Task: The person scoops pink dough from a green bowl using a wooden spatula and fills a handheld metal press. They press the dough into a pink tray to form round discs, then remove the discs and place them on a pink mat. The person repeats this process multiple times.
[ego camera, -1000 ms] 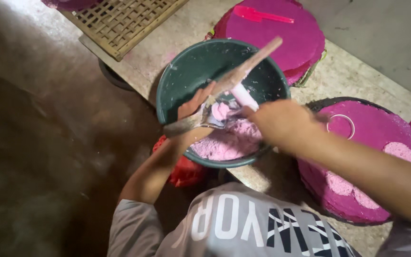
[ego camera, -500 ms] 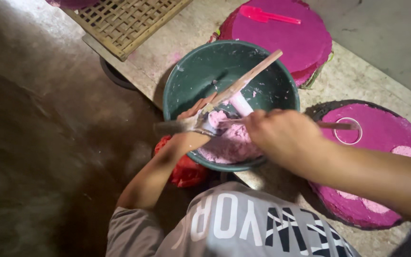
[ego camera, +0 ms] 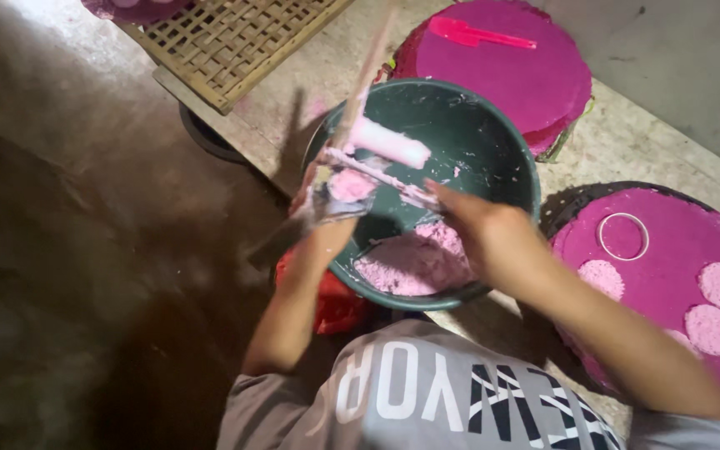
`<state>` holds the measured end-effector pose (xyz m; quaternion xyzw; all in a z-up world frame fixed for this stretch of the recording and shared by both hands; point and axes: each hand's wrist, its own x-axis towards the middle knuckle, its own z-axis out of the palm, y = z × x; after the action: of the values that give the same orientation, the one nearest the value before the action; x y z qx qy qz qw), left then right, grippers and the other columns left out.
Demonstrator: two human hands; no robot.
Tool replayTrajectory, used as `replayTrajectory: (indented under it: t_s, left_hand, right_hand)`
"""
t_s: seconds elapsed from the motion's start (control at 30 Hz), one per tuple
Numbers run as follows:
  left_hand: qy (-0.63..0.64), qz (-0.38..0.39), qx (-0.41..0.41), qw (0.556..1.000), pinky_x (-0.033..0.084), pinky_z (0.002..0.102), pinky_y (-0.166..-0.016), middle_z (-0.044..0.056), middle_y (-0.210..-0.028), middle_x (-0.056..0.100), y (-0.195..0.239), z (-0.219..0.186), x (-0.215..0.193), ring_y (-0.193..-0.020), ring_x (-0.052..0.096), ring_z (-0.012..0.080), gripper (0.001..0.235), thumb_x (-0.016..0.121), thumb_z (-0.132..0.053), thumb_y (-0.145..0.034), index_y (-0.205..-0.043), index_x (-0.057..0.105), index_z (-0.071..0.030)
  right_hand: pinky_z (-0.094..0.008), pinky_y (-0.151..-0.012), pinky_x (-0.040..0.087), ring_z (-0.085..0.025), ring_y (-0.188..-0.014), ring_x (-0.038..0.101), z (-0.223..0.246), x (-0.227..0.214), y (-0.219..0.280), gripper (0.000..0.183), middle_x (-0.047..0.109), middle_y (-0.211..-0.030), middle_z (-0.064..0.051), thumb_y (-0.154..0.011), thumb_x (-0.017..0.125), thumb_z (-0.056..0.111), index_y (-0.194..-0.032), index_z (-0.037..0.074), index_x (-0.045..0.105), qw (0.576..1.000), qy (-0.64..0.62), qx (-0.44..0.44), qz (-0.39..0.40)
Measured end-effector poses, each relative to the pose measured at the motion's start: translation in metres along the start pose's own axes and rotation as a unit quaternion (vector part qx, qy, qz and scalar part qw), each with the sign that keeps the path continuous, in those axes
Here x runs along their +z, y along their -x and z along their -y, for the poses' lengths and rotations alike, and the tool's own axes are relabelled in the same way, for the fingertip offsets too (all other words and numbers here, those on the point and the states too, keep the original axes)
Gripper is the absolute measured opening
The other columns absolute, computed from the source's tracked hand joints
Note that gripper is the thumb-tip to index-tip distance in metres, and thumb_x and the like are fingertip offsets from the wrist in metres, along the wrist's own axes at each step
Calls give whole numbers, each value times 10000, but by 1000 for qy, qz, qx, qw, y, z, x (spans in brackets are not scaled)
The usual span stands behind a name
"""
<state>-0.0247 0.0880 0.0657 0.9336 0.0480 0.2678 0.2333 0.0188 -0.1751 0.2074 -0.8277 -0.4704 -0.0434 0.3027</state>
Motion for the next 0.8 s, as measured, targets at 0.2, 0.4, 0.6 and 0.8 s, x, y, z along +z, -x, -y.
replayTrajectory:
  t_s: [0.2, 0.4, 0.6, 0.8]
  left_hand:
    - [-23, -36, -49, 998, 520, 486, -1077, 140, -1576, 452, -21, 0, -5, -1371, 555, 395, 705, 675, -280, -907, -1526, 384, -111]
    - [-260, -94, 122, 953, 507, 525, -1132, 176, -1623, 400, -38, -20, -11, -1452, 532, 419, 765, 690, -323, -932, -1551, 309, -84]
    - [-122, 120, -207, 963, 438, 544, -1014, 198, -1612, 326, -60, 11, 19, -1313, 490, 426, 1208, 851, -579, -719, -1595, 158, -118]
    - [460, 13, -276, 844, 526, 376, -745, 99, -1079, 683, -17, 49, 70, -902, 639, 217, 403, 705, -81, -844, -1235, 654, -3]
  right_hand:
    - [-328, -723, 569, -218, -697, 702, -17, 55, 32, 575, 714, -883, -214, -928, 609, 5, -1485, 131, 545, 971, -177, 140, 75]
    - [-327, -672, 543, -193, -671, 634, -57, 47, 18, 475, 711, -839, -188, -989, 589, 41, -1458, 117, 566, 972, -170, 157, 37]
    - [-313, -671, 524, -211, -666, 643, -50, 85, 28, 545, 696, -882, -218, -949, 586, 33, -1485, 121, 542, 978, -180, 94, 55]
    - [-286, -689, 539, -121, -744, 623, -65, 91, 28, 472, 716, -901, -125, -1023, 547, 24, -1486, 114, 558, 943, -287, 170, 6]
